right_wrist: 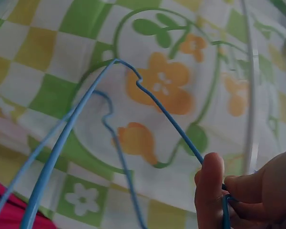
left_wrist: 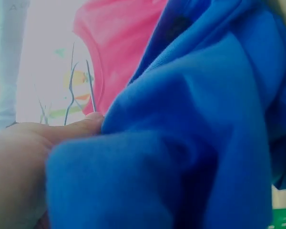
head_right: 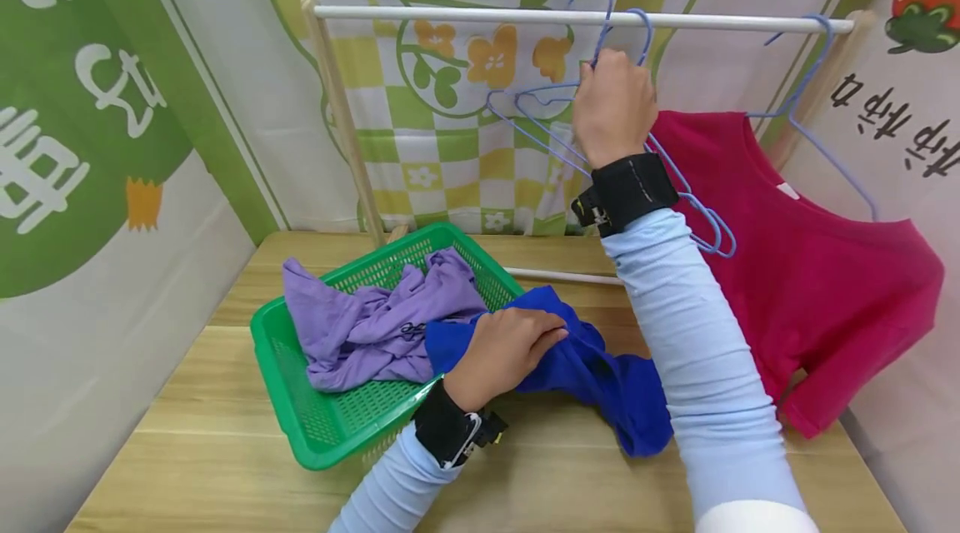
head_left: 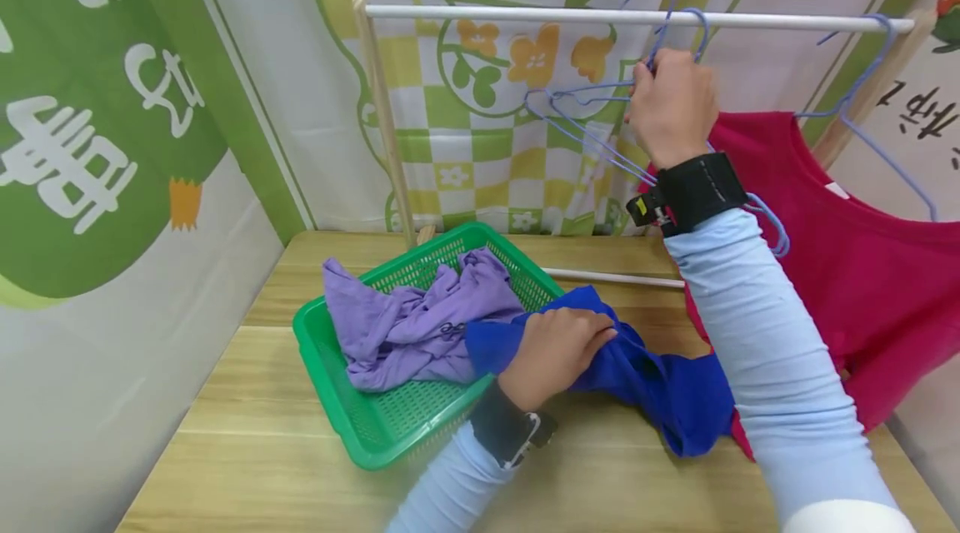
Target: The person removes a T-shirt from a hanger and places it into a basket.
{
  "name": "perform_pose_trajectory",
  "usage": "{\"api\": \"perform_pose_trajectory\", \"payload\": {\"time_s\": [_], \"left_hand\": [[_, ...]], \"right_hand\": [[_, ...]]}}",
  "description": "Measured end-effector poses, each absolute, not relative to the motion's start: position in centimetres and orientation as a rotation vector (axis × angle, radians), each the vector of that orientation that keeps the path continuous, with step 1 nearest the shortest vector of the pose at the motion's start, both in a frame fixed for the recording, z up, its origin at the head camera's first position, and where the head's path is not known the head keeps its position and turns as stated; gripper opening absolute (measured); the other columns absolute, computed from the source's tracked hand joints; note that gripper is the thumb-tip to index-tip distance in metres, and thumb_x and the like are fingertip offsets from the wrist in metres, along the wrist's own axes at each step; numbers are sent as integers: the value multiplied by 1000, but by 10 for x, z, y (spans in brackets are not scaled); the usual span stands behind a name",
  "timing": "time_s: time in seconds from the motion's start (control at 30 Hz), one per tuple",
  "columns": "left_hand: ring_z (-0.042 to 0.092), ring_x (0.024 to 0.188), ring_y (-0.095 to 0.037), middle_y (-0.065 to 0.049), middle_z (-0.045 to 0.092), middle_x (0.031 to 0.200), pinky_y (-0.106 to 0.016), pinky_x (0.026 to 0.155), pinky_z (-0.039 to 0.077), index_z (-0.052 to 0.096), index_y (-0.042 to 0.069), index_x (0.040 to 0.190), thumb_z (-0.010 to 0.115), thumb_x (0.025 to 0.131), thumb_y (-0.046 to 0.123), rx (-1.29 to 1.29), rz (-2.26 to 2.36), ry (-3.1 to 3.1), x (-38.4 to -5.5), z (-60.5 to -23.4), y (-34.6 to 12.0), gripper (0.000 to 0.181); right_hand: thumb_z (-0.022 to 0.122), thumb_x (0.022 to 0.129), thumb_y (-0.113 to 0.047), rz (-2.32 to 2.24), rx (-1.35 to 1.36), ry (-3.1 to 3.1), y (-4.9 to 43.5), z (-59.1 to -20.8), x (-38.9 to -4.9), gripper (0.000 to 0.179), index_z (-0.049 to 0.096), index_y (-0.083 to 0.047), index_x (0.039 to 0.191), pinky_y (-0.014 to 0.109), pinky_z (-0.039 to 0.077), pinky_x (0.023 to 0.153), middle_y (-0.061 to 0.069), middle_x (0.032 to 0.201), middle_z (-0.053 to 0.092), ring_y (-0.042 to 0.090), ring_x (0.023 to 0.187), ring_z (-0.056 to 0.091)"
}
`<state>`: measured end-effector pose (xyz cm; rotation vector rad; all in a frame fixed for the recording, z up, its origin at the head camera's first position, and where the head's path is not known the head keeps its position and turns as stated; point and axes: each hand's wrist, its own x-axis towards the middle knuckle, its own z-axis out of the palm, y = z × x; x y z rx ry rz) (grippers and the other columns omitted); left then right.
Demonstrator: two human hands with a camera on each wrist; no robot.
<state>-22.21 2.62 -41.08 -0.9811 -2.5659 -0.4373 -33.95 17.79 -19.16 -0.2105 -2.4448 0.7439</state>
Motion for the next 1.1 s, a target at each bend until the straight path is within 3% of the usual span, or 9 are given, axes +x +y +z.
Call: {"api": "perform_pose_trajectory", "payload": {"time_s": [0.07, 0.13, 0.27, 0.47, 0.6, 0.77, 0.93, 1.0, 1.1], "left_hand": [[75, 79, -12, 9, 80, 91, -27, 54, 49, 80, 27, 104, 63, 107, 35, -968, -470, -2575, -225, -409, 23, 20], [76, 80, -12, 8, 80, 92, -28, 55, 50, 81, 26, 105, 63, 107, 34, -966, -497, -2584, -226, -409, 21, 20], [77, 83, -13, 8, 81, 96, -30, 58, 53, 82, 25, 107, 62, 108, 34, -966, -534, -2604, -230, -411, 19, 21], [76, 88, -12, 8, 79, 100, -29, 69, 59, 81, 22, 109, 61, 109, 31, -1065, -584, -2581, -236, -415, 18, 22], [73, 106, -14, 0, 72, 126, -31, 82, 62, 81, 21, 114, 61, 109, 32, -1104, -532, -2594, -236, -419, 23, 23], [60, 134, -26, -16, 50, 161, -36, 74, 64, 74, 28, 130, 65, 106, 39, -1005, -168, -2677, -226, -433, 44, 28], [49, 147, -38, -33, 19, 171, -35, 80, 64, 41, 31, 162, 80, 95, 36, -947, -51, -2977, -219, -458, 62, 78], [58, 141, -36, -34, 18, 171, -35, 81, 63, 24, 29, 169, 84, 91, 34, -898, -101, -3113, -220, -466, 62, 99], [74, 114, -30, -31, 28, 169, -31, 74, 62, 10, 23, 171, 89, 85, 31, -807, -200, -3214, -222, -477, 63, 117]], "right_hand": [[45, 112, -36, 735, -243, -2492, 177, -197, -348, 42, 72, -6, 122, 56, 54, 96, 17, 123, 77, 41, 123, 70], [45, 113, -37, 743, -254, -2527, 177, -205, -353, 43, 70, -4, 123, 62, 51, 102, 20, 129, 73, 45, 131, 64], [46, 112, -37, 754, -197, -2532, 180, -218, -349, 42, 67, -2, 124, 63, 50, 106, 21, 132, 71, 45, 132, 62], [63, 105, -34, 710, 126, -2427, 191, -227, -300, 57, 51, -4, 151, 62, 46, 107, 22, 142, 62, 41, 132, 58], [76, 98, -28, 661, 415, -2542, 207, -252, -247, 69, 46, -6, 156, 60, 49, 100, 22, 141, 60, 39, 124, 59], [84, 91, -42, 506, 586, -2993, 234, -317, -211, 97, 29, -13, 165, 69, 48, 101, 28, 157, 42, 51, 136, 49], [87, 85, -46, 582, 555, -3314, 244, -403, -209, 114, 17, -11, 168, 79, 37, 109, 43, 162, 24, 69, 145, 31], [88, 83, -47, 611, 478, -3399, 244, -429, -209, 120, 12, -12, 169, 82, 34, 109, 46, 162, 19, 71, 145, 29], [90, 81, -46, 617, 361, -3433, 242, -456, -206, 125, 6, -18, 170, 84, 39, 102, 43, 161, 21, 70, 140, 33]]}}
